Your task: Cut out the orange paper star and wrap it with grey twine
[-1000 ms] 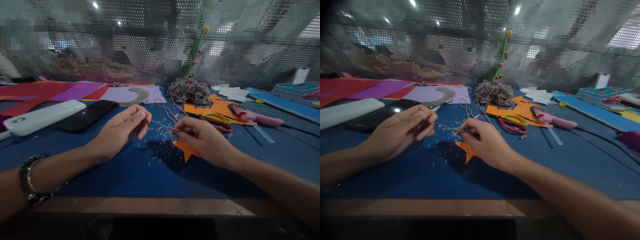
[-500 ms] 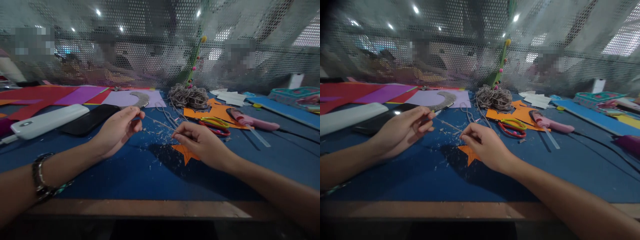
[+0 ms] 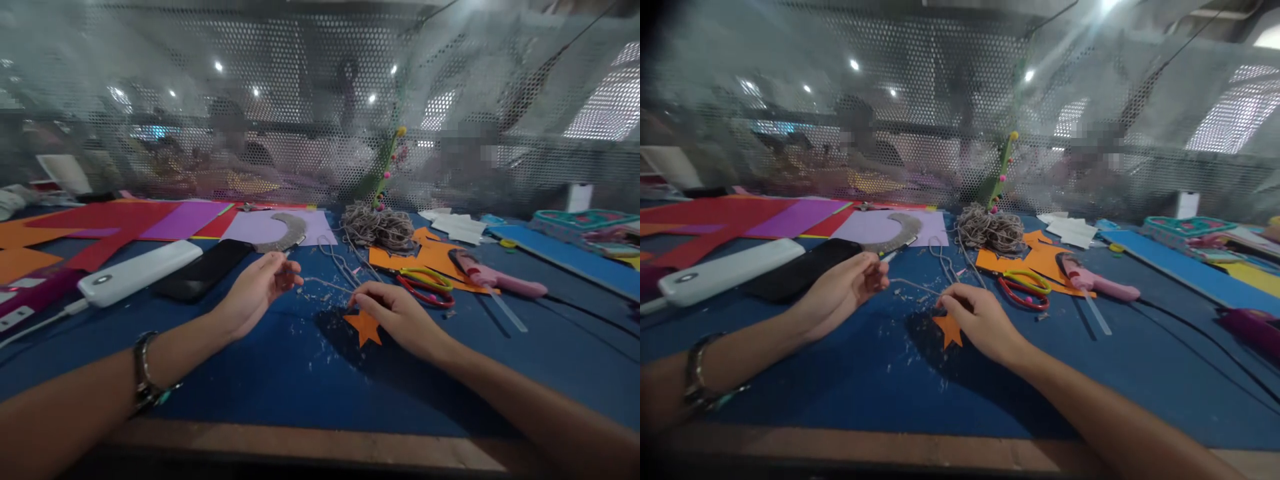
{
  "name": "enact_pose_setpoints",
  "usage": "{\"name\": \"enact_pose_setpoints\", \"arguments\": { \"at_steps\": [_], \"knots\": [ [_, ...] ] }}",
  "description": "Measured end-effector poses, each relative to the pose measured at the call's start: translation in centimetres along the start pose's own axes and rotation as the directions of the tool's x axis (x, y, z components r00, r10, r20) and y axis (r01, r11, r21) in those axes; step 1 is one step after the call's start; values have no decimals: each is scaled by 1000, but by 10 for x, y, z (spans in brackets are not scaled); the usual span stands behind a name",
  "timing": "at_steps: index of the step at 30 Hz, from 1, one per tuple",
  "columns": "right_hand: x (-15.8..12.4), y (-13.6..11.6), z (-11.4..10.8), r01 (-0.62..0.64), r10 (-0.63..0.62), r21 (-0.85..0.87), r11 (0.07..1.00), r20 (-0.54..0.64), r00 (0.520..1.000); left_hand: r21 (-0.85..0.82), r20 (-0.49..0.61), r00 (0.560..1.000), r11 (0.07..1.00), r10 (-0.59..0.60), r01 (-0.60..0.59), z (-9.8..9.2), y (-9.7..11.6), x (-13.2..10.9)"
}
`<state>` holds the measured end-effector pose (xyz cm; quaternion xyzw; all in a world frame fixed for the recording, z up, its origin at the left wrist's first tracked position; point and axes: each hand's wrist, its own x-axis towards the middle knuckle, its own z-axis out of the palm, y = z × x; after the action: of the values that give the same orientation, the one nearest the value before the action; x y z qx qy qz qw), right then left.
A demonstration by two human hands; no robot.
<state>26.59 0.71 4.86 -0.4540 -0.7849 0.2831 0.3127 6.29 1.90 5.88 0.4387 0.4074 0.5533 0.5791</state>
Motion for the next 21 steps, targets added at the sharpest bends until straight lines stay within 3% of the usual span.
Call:
{"name": "enact_pose_setpoints", "arguments": {
  "at_steps": [3,7,11,13,17,21],
  "knots": [
    [1,0,-5,40,-42,-74,996,-30,999,149,138,990,988,10,-31,-2,-1,0],
    [2,-2,-13,187,-206,-245,951,-54,977,311,235,971,949,-29,-47,-4,2,1],
    [5,-6,-18,299,-307,-355,886,34,951,656,442,889,718,-116,-232,-5,8,4],
    [9,-7,-21,314,-309,-400,861,79,948,702,504,855,636,-126,-320,-5,11,5],
    [19,-3,-37,250,-237,-484,839,90,967,711,481,876,598,-30,-370,-1,16,12],
    [26,8,-68,118,-116,-597,793,41,992,731,432,898,550,84,-404,8,27,29]
  ]
}}
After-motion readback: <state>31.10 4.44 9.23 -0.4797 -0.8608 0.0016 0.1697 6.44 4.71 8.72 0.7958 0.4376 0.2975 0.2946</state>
